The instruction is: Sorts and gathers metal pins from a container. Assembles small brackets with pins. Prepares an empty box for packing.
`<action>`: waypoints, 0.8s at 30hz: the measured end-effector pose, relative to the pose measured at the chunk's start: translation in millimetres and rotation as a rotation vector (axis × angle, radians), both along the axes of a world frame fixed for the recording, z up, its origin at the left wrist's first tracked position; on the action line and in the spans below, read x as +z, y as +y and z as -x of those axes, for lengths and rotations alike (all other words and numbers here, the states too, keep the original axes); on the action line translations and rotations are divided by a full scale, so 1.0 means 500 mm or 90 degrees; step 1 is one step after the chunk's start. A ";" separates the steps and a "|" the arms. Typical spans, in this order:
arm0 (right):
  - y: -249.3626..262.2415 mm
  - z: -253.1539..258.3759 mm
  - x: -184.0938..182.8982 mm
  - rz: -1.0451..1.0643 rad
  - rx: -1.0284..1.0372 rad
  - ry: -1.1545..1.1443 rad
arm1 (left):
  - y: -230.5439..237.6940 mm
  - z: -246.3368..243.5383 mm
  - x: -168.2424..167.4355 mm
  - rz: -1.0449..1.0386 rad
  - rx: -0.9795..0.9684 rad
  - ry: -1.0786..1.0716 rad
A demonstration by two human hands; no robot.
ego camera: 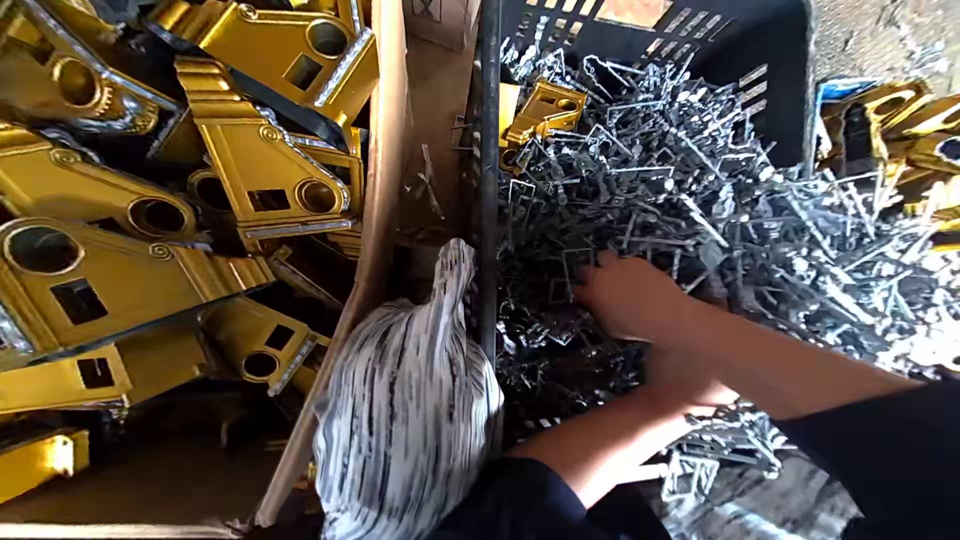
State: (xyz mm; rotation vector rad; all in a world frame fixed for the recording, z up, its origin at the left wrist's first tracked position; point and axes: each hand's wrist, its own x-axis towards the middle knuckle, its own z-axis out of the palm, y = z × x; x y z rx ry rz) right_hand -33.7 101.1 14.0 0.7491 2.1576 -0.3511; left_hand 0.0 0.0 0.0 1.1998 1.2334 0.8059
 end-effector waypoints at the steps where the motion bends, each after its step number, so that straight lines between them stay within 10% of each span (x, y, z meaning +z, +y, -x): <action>1: 0.001 0.005 0.010 -0.017 -0.004 -0.025 | 0.001 0.006 0.009 -0.020 -0.022 0.015; 13: 0.108 0.037 0.114 -0.334 -0.196 0.048 | 0.051 0.016 0.046 -0.063 -0.005 0.148; 24: 0.217 0.038 0.033 -0.260 -0.313 0.058 | 0.116 0.136 0.011 -0.030 -0.151 0.122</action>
